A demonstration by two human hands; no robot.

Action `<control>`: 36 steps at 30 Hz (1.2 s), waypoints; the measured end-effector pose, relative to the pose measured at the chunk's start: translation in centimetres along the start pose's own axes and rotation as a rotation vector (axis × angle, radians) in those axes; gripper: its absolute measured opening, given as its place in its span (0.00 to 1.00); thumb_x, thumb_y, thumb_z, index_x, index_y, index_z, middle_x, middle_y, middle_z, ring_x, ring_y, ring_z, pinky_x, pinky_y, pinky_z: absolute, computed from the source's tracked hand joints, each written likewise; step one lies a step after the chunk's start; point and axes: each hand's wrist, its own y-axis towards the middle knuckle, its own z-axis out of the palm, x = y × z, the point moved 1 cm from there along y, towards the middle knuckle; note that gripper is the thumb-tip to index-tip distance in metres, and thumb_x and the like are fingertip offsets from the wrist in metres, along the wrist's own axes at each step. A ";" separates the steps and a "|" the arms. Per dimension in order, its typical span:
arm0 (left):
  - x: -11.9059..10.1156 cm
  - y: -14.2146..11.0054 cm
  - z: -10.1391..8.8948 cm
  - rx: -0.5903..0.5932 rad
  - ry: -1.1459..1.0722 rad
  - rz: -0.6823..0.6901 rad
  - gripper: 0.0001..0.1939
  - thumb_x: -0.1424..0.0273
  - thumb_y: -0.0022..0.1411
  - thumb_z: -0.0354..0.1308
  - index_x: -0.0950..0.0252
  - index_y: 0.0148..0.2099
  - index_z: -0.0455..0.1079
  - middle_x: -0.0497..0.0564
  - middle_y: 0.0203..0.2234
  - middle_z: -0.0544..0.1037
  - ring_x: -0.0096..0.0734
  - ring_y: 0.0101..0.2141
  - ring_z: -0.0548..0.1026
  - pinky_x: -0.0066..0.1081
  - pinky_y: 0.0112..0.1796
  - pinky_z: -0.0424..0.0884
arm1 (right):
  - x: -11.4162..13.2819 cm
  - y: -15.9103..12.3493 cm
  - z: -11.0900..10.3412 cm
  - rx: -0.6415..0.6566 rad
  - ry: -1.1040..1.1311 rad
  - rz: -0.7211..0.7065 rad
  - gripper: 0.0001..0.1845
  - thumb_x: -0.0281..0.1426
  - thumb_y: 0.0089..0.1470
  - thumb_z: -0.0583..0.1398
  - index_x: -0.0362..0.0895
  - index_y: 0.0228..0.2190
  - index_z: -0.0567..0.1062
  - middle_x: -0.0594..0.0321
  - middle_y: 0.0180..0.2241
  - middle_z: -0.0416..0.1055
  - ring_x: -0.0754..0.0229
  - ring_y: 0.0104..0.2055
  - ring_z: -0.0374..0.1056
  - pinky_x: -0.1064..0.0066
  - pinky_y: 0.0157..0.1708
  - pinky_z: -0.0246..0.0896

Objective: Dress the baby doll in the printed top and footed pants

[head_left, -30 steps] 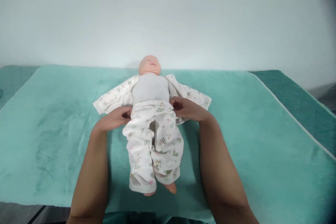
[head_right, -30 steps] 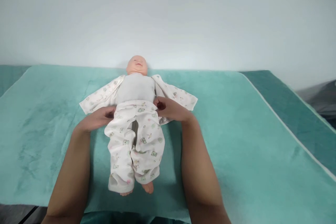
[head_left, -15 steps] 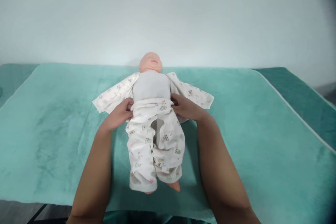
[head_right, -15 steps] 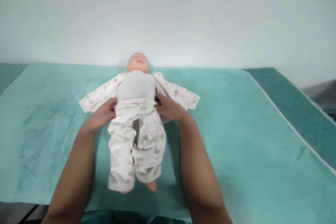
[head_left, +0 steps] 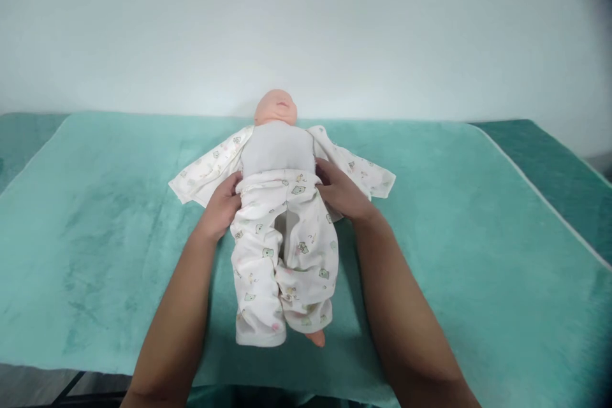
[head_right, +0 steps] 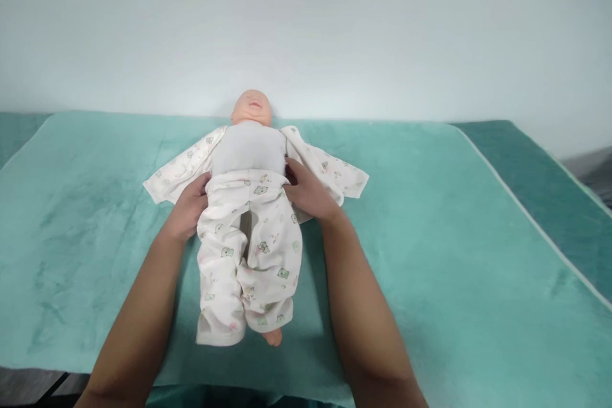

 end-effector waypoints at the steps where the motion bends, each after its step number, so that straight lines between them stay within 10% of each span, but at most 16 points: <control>1: 0.1 0.1 0.0 -0.014 -0.023 -0.002 0.25 0.71 0.56 0.63 0.63 0.58 0.74 0.54 0.50 0.81 0.43 0.49 0.78 0.39 0.52 0.72 | 0.0 0.0 0.2 -0.010 0.036 -0.024 0.29 0.34 0.51 0.68 0.50 0.54 0.74 0.58 0.53 0.76 0.49 0.54 0.71 0.56 0.57 0.66; 36: 0.6 1.1 0.1 -0.044 -0.141 -0.021 0.22 0.62 0.59 0.66 0.61 0.55 0.77 0.54 0.47 0.83 0.46 0.51 0.79 0.43 0.54 0.73 | -2.0 0.8 -0.4 -0.229 0.033 -0.077 0.15 0.37 0.52 0.64 0.48 0.41 0.85 0.62 0.39 0.82 0.45 0.50 0.74 0.52 0.52 0.69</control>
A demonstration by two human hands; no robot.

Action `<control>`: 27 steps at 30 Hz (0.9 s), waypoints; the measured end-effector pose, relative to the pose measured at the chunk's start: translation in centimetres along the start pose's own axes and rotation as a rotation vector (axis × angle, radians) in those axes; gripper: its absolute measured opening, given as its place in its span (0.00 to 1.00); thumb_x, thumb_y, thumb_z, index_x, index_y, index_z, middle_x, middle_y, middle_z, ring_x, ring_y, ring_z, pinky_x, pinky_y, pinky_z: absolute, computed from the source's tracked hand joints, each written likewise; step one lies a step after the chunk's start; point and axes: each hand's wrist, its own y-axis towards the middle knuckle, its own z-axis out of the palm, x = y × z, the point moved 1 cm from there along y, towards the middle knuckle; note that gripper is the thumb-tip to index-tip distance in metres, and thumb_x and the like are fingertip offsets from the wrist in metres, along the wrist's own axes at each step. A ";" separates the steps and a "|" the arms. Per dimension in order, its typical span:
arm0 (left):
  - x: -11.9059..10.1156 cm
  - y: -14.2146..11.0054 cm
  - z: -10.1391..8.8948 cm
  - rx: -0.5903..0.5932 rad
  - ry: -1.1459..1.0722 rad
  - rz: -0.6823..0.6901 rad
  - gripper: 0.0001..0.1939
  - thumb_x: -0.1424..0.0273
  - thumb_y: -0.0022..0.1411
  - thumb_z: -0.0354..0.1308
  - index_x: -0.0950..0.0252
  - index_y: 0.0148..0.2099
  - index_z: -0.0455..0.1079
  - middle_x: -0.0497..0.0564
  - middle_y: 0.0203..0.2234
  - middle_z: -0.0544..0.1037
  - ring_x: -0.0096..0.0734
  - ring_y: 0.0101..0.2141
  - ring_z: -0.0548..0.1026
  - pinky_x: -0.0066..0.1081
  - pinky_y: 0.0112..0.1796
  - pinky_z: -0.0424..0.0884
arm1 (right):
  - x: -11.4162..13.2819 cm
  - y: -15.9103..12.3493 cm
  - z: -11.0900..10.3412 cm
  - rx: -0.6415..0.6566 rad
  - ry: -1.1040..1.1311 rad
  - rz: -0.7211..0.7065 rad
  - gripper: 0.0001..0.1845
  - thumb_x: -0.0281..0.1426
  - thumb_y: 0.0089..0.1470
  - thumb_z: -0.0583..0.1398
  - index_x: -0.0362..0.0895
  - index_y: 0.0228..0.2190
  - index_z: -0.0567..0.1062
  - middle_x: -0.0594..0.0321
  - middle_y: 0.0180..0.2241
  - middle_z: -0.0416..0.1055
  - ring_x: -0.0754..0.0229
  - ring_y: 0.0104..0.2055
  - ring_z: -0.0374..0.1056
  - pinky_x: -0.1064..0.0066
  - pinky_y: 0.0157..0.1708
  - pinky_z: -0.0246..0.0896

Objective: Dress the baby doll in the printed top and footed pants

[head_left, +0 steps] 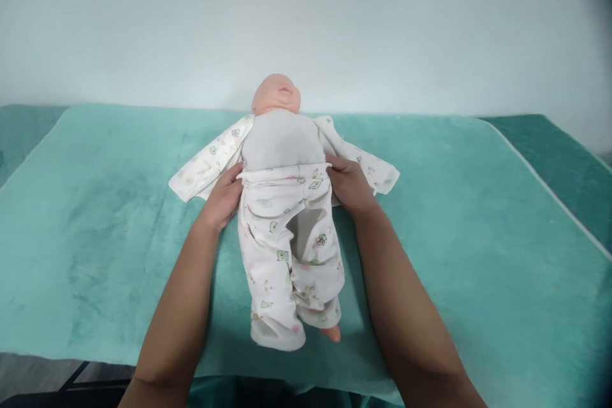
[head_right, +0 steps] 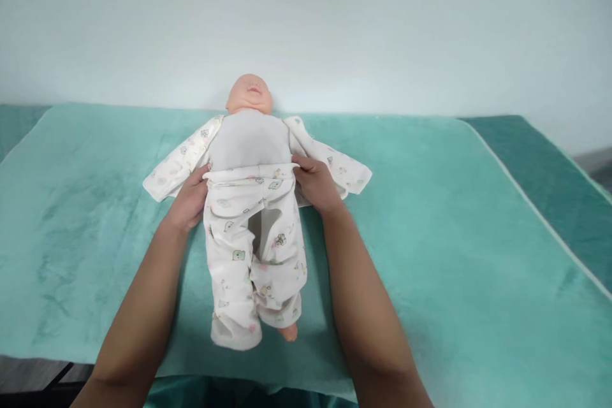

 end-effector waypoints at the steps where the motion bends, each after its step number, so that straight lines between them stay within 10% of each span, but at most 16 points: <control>1: 0.0 0.0 0.1 -0.001 -0.011 0.002 0.22 0.62 0.59 0.66 0.61 0.55 0.77 0.54 0.47 0.83 0.46 0.51 0.79 0.42 0.53 0.74 | 0.0 0.0 0.1 0.014 0.011 -0.002 0.16 0.38 0.53 0.64 0.48 0.42 0.84 0.62 0.40 0.82 0.46 0.51 0.73 0.53 0.53 0.69; 12: 0.9 -0.2 -0.3 0.017 -0.007 0.001 0.25 0.56 0.60 0.66 0.62 0.56 0.75 0.55 0.53 0.80 0.50 0.59 0.73 0.44 0.60 0.67 | 0.3 0.0 0.6 0.021 -0.050 0.086 0.16 0.47 0.54 0.65 0.48 0.38 0.80 0.61 0.39 0.80 0.47 0.47 0.73 0.57 0.47 0.69; 27: 0.7 -0.5 0.5 0.002 0.022 -0.030 0.24 0.58 0.55 0.69 0.64 0.51 0.79 0.57 0.53 0.81 0.56 0.60 0.72 0.48 0.62 0.66 | 1.6 -0.9 1.5 0.215 0.425 0.127 0.30 0.38 0.46 0.73 0.52 0.52 0.78 0.58 0.50 0.80 0.42 0.55 0.74 0.51 0.49 0.74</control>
